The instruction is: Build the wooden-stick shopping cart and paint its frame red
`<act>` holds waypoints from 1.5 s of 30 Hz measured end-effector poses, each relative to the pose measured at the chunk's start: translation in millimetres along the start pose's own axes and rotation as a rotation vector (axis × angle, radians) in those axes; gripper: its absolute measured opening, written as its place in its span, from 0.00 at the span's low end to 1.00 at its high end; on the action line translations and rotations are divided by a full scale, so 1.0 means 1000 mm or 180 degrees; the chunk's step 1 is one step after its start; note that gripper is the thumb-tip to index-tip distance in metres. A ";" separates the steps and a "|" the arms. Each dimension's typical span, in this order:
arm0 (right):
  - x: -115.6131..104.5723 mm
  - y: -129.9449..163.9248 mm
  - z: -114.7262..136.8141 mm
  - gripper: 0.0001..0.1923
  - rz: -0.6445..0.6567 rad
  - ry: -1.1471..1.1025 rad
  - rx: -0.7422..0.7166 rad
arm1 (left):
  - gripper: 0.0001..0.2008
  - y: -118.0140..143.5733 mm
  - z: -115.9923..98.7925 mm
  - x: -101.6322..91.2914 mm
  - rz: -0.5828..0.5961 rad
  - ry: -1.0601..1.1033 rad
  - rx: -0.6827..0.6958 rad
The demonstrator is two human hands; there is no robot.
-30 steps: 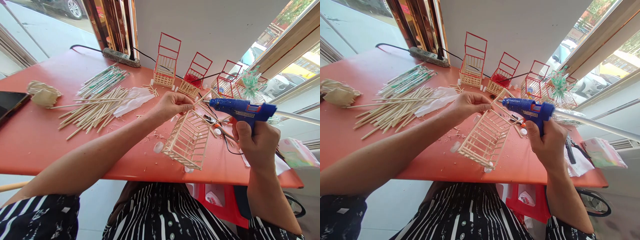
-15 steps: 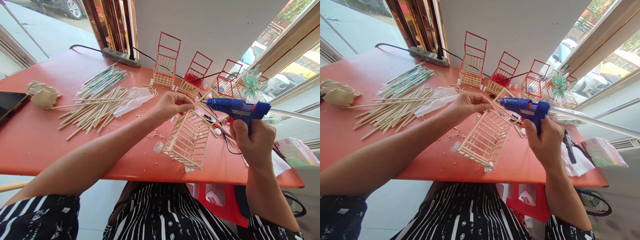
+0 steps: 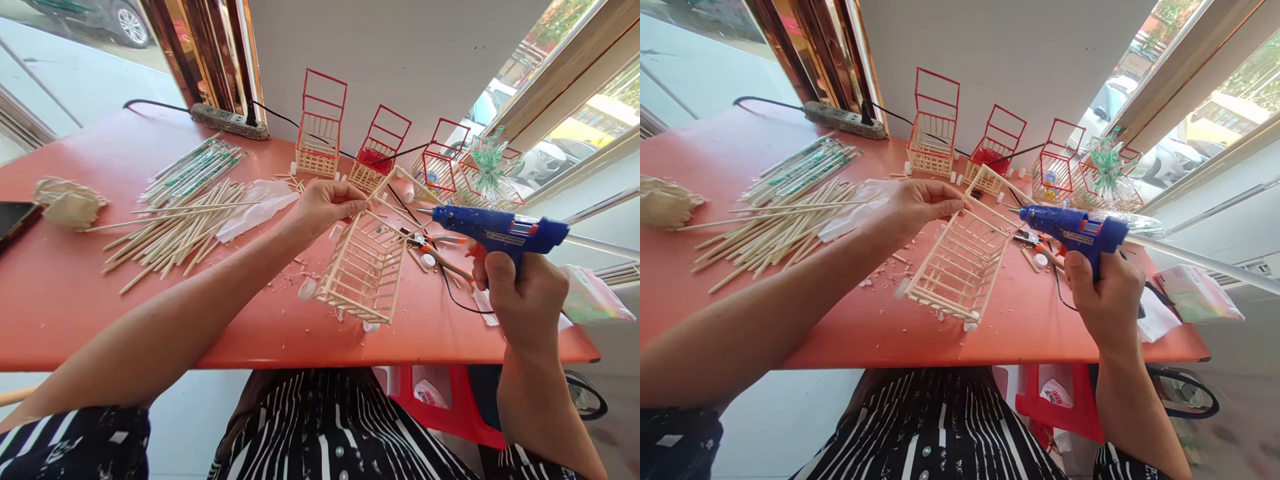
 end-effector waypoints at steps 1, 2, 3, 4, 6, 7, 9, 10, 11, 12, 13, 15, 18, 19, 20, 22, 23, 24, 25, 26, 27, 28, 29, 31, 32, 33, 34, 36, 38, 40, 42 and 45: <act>0.001 0.002 -0.003 0.26 0.0074 -0.0057 0.0063 | 0.19 0.000 0.001 0.000 -0.0005 0.0010 0.0000; 0.002 0.004 -0.006 0.26 0.0127 -0.0085 0.0127 | 0.20 0.000 0.001 0.000 -0.0006 0.0022 0.0002; 0.002 0.006 -0.008 0.27 0.0168 -0.0094 0.0188 | 0.20 0.000 0.002 -0.001 -0.0008 0.0027 0.0005; 0.003 0.008 -0.009 0.27 0.0203 -0.0072 0.0239 | 0.20 0.001 0.002 -0.001 -0.0014 0.0021 0.0007; 0.003 0.010 -0.011 0.29 0.0269 -0.0025 0.0316 | 0.19 0.002 0.002 -0.001 -0.0036 -0.0002 0.0016; 0.003 0.011 -0.011 0.30 0.0297 0.0003 0.0338 | 0.19 0.003 0.001 -0.001 -0.0043 -0.0007 0.0024; 0.002 0.013 -0.012 0.30 0.0315 0.0083 0.0348 | 0.17 0.003 0.002 -0.002 -0.0064 -0.0008 0.0031; 0.001 0.014 -0.012 0.30 0.0290 0.0153 0.0322 | 0.17 0.003 0.002 -0.003 -0.0077 -0.0012 0.0025; 0.000 0.015 -0.011 0.30 0.0237 0.0244 0.0263 | 0.16 0.003 0.004 -0.003 -0.0083 -0.0020 0.0010; -0.002 0.016 -0.009 0.30 0.0167 0.0359 0.0166 | 0.15 0.002 0.005 -0.004 -0.0081 -0.0029 -0.0007; -0.003 0.016 -0.007 0.29 0.0092 0.0474 0.0034 | 0.14 0.002 0.007 -0.004 -0.0075 -0.0031 -0.0021; -0.003 0.017 -0.001 0.27 -0.0008 0.0622 -0.0244 | 0.14 0.000 0.010 -0.005 -0.0054 0.0011 -0.0036; 0.000 0.017 0.004 0.25 -0.0002 0.0632 -0.0473 | 0.13 -0.002 0.015 -0.005 -0.0068 0.0133 -0.0035; 0.001 0.016 0.005 0.25 0.0017 0.0610 -0.0488 | 0.12 -0.002 0.016 -0.005 -0.0076 0.0158 -0.0048; 0.002 0.015 0.004 0.25 0.0036 0.0592 -0.0491 | 0.12 -0.003 0.016 -0.005 -0.0082 0.0170 -0.0070; 0.003 0.015 0.004 0.25 0.0052 0.0589 -0.0491 | 0.11 -0.003 0.017 -0.005 -0.0091 0.0171 -0.0124; 0.003 0.014 0.003 0.25 0.0051 0.0594 -0.0494 | 0.10 -0.003 0.018 -0.005 -0.0100 0.0173 -0.0144; 0.003 0.014 0.003 0.25 0.0048 0.0598 -0.0498 | 0.10 -0.003 0.018 -0.005 -0.0104 0.0179 -0.0159; 0.003 0.014 0.002 0.24 0.0041 0.0602 -0.0507 | 0.09 -0.003 0.018 -0.006 -0.0103 0.0187 -0.0166; 0.003 0.014 0.002 0.24 0.0039 0.0601 -0.0506 | 0.09 -0.003 0.018 -0.006 -0.0097 0.0198 -0.0166; 0.003 0.015 0.001 0.24 0.0041 0.0591 -0.0495 | 0.09 -0.003 0.018 -0.006 -0.0080 0.0209 -0.0164; 0.003 0.015 0.001 0.24 0.0045 0.0579 -0.0479 | 0.09 -0.003 0.019 -0.006 -0.0060 0.0220 -0.0161; 0.003 0.015 0.000 0.24 0.0054 0.0571 -0.0456 | 0.09 -0.003 0.019 -0.007 -0.0040 0.0227 -0.0161; 0.003 0.014 -0.001 0.25 0.0049 0.0559 -0.0399 | 0.10 -0.004 0.020 -0.007 -0.0027 0.0219 -0.0176; 0.003 0.014 -0.001 0.25 0.0050 0.0542 -0.0363 | 0.11 -0.004 0.021 -0.007 -0.0041 0.0207 -0.0188; 0.004 0.014 -0.002 0.26 0.0059 0.0522 -0.0330 | 0.11 -0.003 0.021 -0.007 -0.0066 0.0197 -0.0197; 0.004 0.014 -0.002 0.26 0.0070 0.0499 -0.0297 | 0.11 -0.003 0.021 -0.007 -0.0095 0.0190 -0.0199; 0.004 0.013 -0.003 0.27 0.0100 0.0446 -0.0248 | 0.10 -0.003 0.020 -0.007 -0.0124 0.0189 -0.0190; 0.005 0.013 -0.005 0.28 0.0115 0.0422 -0.0223 | 0.10 -0.003 0.020 -0.006 -0.0119 0.0190 -0.0172; 0.006 0.013 -0.006 0.28 0.0125 0.0402 -0.0195 | 0.09 -0.003 0.020 -0.006 -0.0093 0.0186 -0.0166; 0.006 0.014 -0.007 0.27 0.0151 0.0382 -0.0154 | 0.08 -0.003 0.020 -0.006 -0.0076 0.0197 -0.0162; 0.006 0.015 -0.006 0.26 0.0186 0.0369 -0.0121 | 0.07 -0.003 0.020 -0.006 -0.0096 0.0229 -0.0151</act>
Point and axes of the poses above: each hand's wrist, its own y-axis away from the middle knuckle, its own x-axis out of the palm, z = x × y, the point moved 6 cm from there along -y, towards the middle knuckle, and after that the axes turned 3 degrees about z, right-handed, at the moved point
